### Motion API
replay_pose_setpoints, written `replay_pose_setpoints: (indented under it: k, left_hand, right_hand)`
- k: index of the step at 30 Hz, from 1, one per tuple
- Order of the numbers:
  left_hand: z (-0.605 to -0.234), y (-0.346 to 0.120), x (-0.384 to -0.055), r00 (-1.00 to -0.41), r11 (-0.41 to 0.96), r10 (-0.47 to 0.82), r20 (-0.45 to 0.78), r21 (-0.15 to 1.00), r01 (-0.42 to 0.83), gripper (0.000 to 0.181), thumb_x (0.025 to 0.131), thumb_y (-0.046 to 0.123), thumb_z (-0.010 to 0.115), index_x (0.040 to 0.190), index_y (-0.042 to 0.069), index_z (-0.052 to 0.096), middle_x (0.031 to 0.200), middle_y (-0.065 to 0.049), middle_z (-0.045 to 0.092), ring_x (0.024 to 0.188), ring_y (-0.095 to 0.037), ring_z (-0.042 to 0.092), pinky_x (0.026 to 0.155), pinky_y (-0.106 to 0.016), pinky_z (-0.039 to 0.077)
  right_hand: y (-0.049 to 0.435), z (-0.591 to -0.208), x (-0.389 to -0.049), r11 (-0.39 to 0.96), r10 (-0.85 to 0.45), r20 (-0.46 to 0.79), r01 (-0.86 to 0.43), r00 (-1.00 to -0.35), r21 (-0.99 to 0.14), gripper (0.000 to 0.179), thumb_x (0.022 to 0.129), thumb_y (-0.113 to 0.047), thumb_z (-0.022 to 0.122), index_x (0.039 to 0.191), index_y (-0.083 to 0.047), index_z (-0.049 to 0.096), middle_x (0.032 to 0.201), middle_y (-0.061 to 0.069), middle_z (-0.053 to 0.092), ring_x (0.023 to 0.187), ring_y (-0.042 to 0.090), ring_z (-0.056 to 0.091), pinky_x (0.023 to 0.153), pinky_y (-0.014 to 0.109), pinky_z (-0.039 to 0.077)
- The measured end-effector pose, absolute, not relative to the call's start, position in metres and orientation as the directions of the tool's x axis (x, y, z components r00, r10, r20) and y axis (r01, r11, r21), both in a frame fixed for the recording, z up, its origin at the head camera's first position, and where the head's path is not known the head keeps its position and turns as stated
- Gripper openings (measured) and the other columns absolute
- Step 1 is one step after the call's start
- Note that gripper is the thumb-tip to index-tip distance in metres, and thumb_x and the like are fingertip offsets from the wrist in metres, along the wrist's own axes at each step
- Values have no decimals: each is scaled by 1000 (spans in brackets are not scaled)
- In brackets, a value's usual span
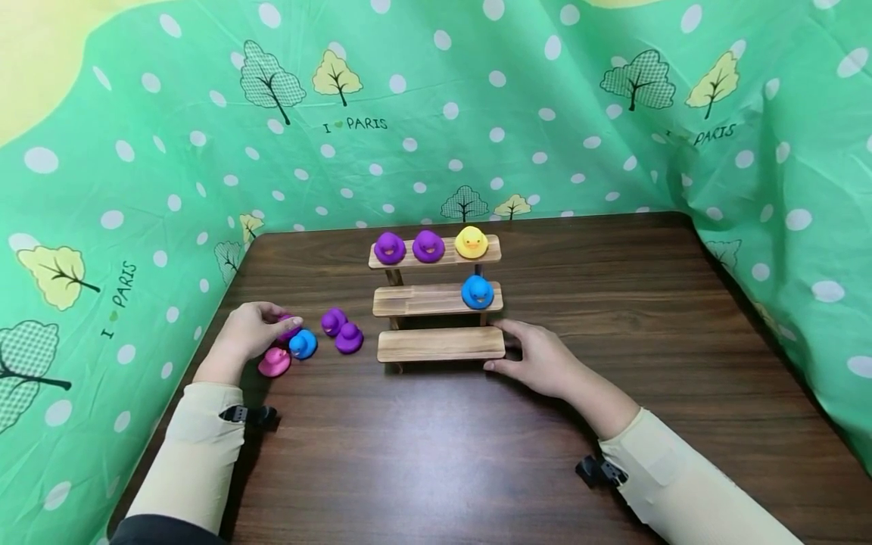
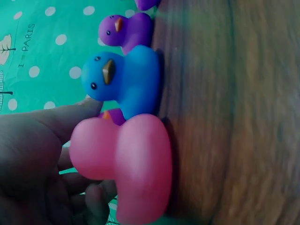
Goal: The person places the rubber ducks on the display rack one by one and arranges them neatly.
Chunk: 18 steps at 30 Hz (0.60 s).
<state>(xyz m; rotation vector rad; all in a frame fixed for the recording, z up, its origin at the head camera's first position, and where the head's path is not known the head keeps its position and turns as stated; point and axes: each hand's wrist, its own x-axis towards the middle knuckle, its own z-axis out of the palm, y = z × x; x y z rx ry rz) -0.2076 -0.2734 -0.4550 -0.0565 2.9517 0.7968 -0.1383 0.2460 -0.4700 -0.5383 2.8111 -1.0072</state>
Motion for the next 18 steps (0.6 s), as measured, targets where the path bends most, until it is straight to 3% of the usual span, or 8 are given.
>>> replay_pose_setpoints:
  k: [8, 13, 18]
  left_hand:
    - [-461, -271, -209, -993, 826, -9, 119, 560, 60, 21, 92, 20, 84, 109, 8, 80, 108, -11, 74, 99, -32, 68, 88, -50, 56]
    - [-464, -267, -210, -973, 839, 17, 229, 527, 138, 14, 92, 14, 84, 101, 4, 82, 104, -11, 67, 93, -31, 65, 79, -46, 54]
    - [-464, -264, -212, -975, 828, 35, 220, 539, 151, 14, 95, 13, 80, 105, 3, 80, 107, -14, 60, 101, -34, 61, 86, -48, 52]
  right_hand:
    - [245, -470, -139, 709, -370, 25, -300, -929, -638, 72, 89, -36, 87, 147, -5, 57, 135, 14, 67, 119, 31, 66, 96, 54, 57]
    - [245, -469, -139, 709, -371, 30, -304, -928, -637, 72, 88, -38, 87, 146, -6, 58, 133, 12, 69, 119, 30, 67, 96, 53, 57]
    - [245, -468, -138, 709, -372, 45, -315, -927, -630, 71, 87, -39, 88, 144, -8, 60, 129, 8, 71, 119, 28, 66, 97, 52, 56]
